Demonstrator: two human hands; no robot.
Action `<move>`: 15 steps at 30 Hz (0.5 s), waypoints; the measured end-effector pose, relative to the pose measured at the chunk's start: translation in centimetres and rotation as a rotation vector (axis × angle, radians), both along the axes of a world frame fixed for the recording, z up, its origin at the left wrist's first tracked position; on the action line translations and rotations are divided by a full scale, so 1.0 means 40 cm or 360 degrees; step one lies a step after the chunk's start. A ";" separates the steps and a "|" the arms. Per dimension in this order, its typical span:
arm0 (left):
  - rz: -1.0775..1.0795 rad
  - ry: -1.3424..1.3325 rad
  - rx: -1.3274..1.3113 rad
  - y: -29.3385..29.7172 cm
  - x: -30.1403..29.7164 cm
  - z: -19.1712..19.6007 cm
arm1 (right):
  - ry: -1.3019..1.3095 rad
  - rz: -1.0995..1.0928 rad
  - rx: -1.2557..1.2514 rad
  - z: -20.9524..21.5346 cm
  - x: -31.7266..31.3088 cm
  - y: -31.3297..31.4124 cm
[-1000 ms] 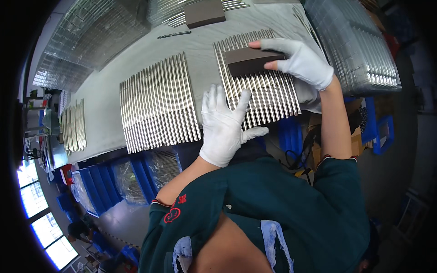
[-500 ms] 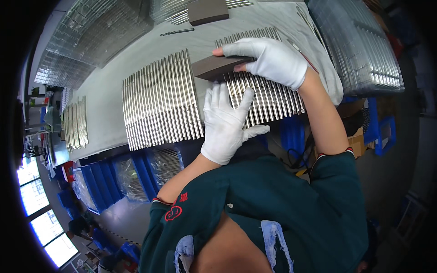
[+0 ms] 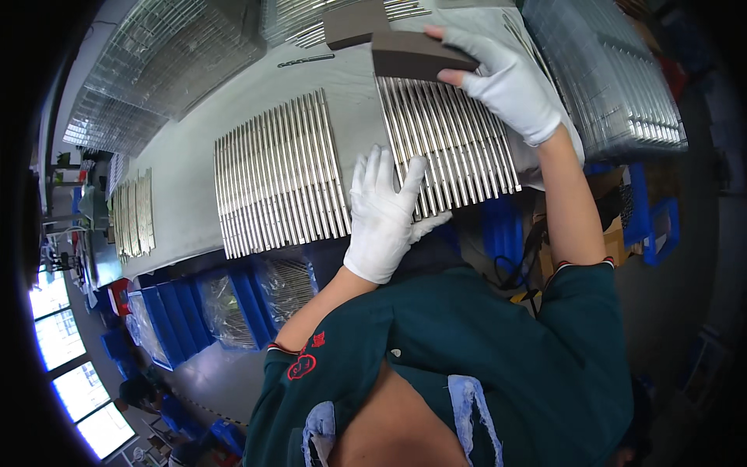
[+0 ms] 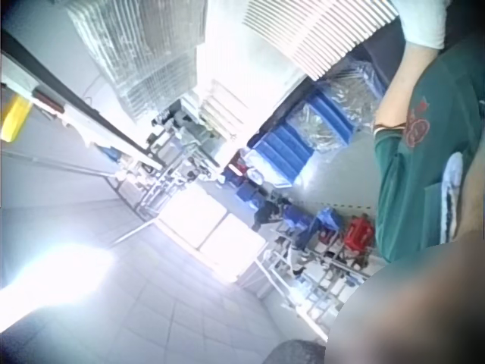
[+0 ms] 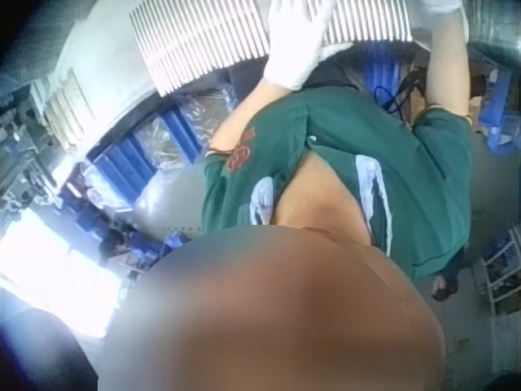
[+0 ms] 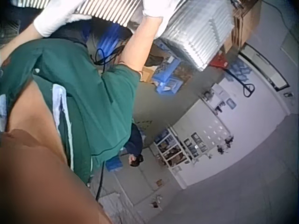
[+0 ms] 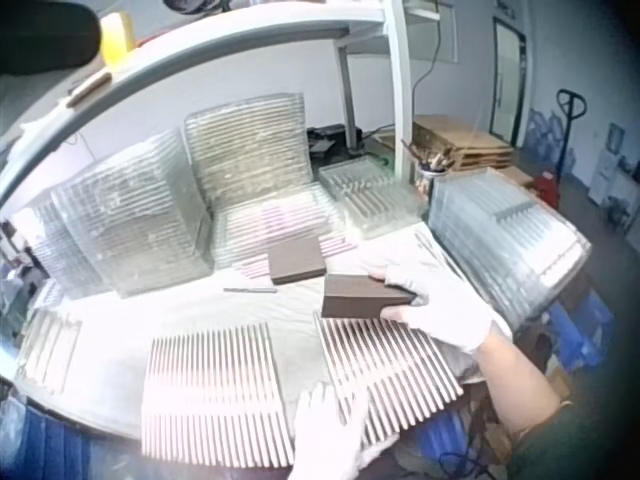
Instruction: Aligning and organizing thin metal rods or slats on a workbench using an alignment block in a manufacturing setting.
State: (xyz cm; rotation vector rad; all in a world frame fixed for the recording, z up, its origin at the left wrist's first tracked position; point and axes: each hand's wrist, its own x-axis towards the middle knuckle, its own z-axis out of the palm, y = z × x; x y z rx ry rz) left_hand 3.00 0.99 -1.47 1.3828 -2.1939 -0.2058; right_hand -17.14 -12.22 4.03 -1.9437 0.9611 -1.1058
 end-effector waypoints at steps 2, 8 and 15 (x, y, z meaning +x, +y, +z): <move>-0.0010 -0.0032 0.0013 0.008 0.007 -0.007 | -0.0130 -0.0036 0.0201 0.010 -0.036 0.017; -0.0025 -0.0013 -0.0028 0.019 0.012 -0.026 | -0.0067 -0.0037 0.0343 -0.006 -0.049 0.052; -0.0157 -0.0032 -0.0132 0.020 0.022 -0.019 | 0.0172 -0.0050 0.0241 -0.017 -0.066 0.055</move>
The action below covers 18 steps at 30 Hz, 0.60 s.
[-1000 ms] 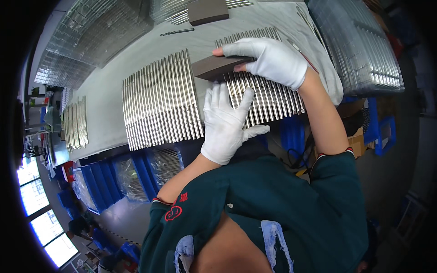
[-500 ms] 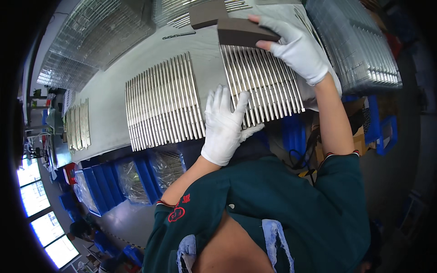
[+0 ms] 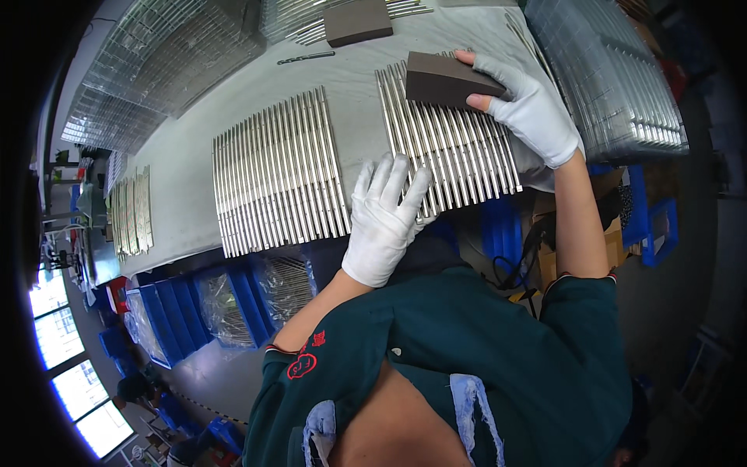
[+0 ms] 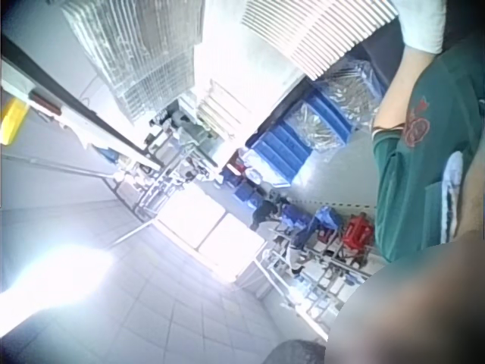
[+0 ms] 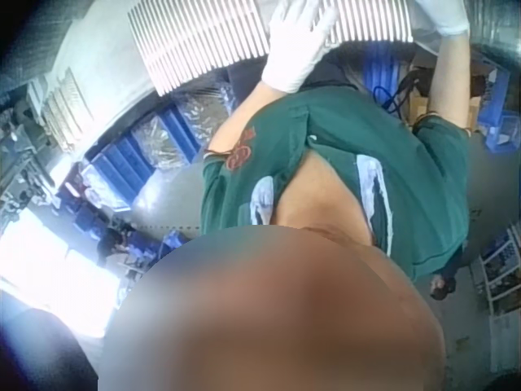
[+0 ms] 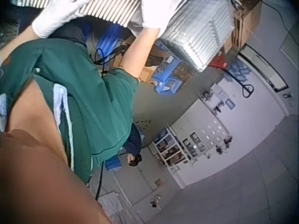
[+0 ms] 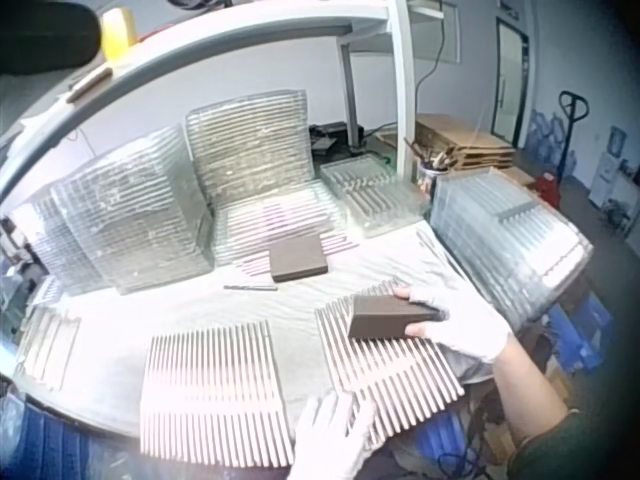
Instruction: Aligning and organizing thin metal rods or slats on a workbench using an alignment block in a manufacturing setting.
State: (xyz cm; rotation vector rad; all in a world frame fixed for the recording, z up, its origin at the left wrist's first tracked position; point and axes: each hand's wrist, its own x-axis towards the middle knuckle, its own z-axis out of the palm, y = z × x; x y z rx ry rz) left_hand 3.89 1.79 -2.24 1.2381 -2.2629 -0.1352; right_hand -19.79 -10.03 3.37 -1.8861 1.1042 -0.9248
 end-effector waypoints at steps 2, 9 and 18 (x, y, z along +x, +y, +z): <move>0.0010 0.0014 0.0000 -0.001 0.000 -0.003 | -0.0085 -0.0007 0.0056 0.006 0.001 0.005; -0.0070 0.0139 0.0033 -0.014 -0.002 0.021 | -0.0296 0.0061 0.0358 0.021 0.029 0.010; 0.0006 0.0123 -0.0082 -0.012 -0.008 0.025 | 0.0203 0.0409 0.0049 0.034 0.126 -0.020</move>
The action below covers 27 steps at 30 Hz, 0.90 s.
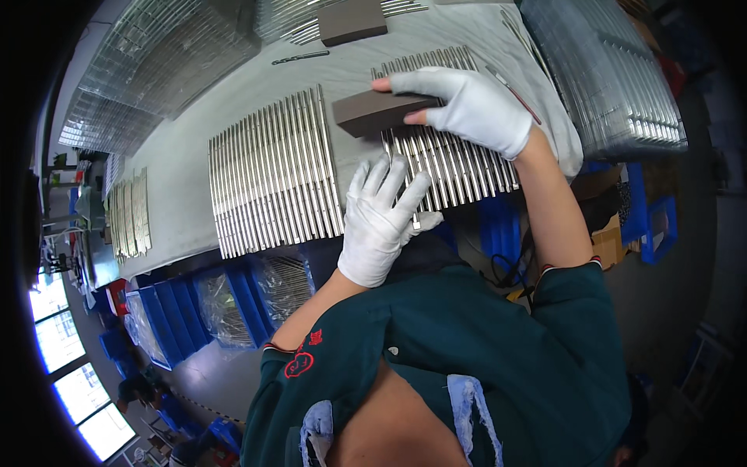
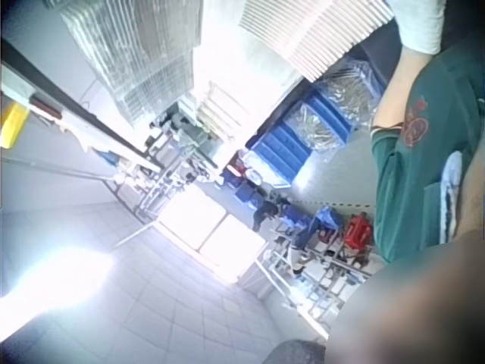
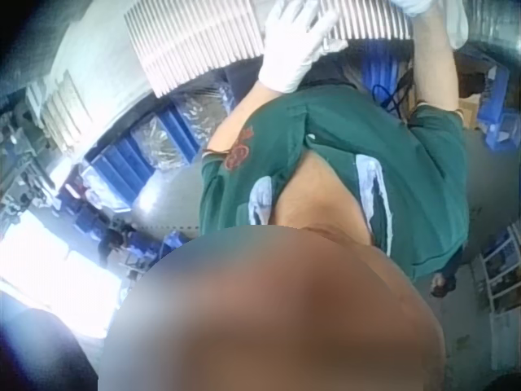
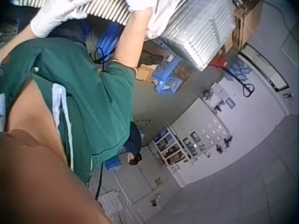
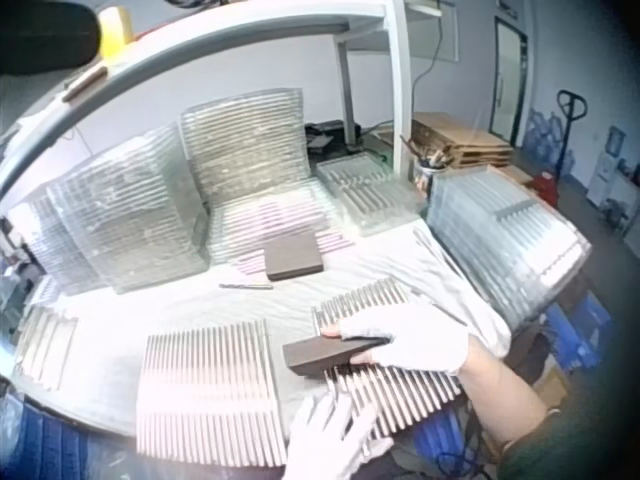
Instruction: Aligning and organizing thin metal rods or slats on a workbench using an alignment block in a manufacturing setting.
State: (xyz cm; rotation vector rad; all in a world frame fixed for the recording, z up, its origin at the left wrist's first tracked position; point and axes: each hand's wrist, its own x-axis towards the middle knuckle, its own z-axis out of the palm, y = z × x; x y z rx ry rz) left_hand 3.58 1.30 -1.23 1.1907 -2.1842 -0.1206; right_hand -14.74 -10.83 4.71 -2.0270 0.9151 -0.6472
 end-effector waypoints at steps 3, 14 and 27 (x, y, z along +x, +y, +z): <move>-0.0023 0.0005 0.0042 -0.001 0.001 0.003 | -0.0095 0.0066 0.0086 0.005 -0.017 -0.016; -0.0016 -0.0042 0.0076 0.002 0.000 0.004 | -0.0135 -0.0145 0.0324 0.014 -0.078 -0.008; 0.0035 -0.0092 0.0095 -0.002 -0.013 0.007 | -0.1023 -0.1027 -0.0108 -0.096 -0.098 0.039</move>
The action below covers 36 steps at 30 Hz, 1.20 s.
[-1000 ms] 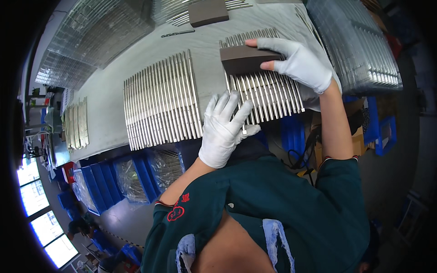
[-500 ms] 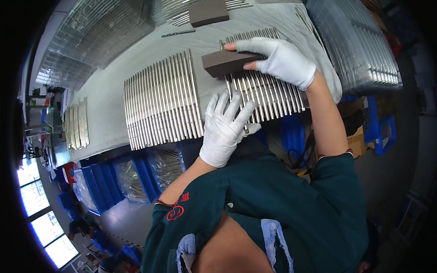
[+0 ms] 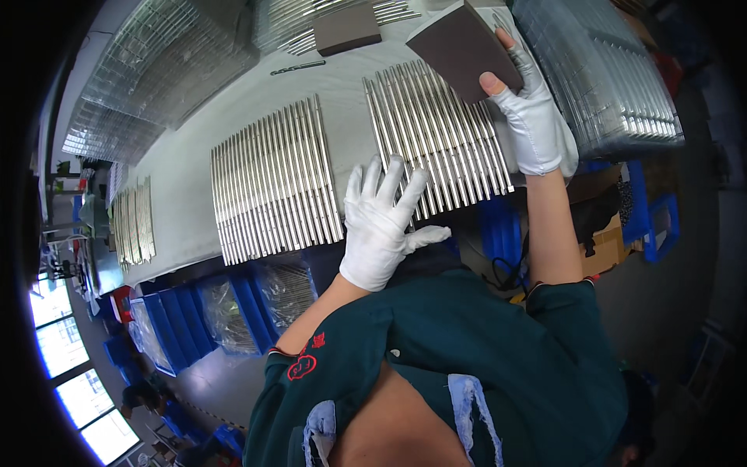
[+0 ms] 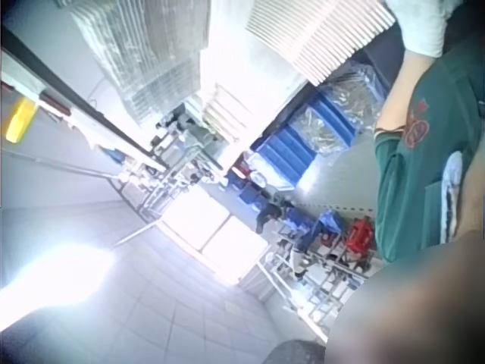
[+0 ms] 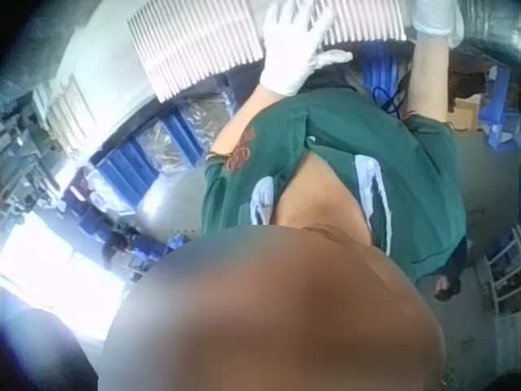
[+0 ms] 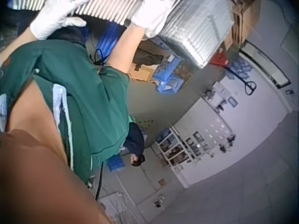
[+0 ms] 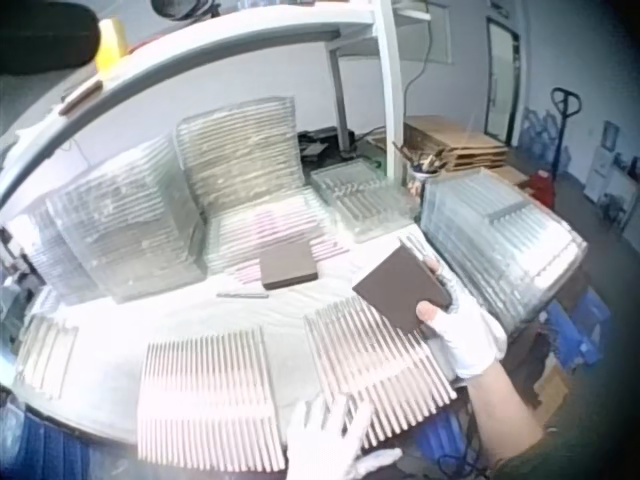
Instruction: Aligning and organizing thin metal rods or slats on a workbench using an alignment block in a manufacturing setting.
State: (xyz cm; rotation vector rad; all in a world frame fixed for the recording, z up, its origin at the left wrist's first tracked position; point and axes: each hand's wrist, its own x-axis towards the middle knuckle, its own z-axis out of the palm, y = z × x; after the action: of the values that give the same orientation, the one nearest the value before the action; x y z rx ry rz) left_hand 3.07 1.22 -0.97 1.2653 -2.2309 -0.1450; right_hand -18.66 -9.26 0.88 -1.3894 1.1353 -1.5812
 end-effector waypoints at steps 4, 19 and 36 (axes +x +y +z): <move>-0.0020 -0.0022 -0.0009 -0.009 0.001 -0.011 | -0.0250 0.0091 0.0134 -0.022 0.030 -0.002; -0.0062 -0.0019 -0.0041 -0.029 -0.005 0.013 | -0.0793 0.0150 0.0144 -0.029 0.021 -0.009; 0.0255 -0.0321 -0.0007 0.031 0.202 0.059 | -0.0311 -0.0061 0.0066 -0.018 0.002 -0.015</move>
State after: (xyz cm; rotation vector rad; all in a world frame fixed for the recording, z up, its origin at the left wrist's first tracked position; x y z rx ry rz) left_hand 11.15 2.46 1.39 1.5079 -2.2817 0.0503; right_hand -18.60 -9.84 0.17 -1.1646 1.0761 -1.6707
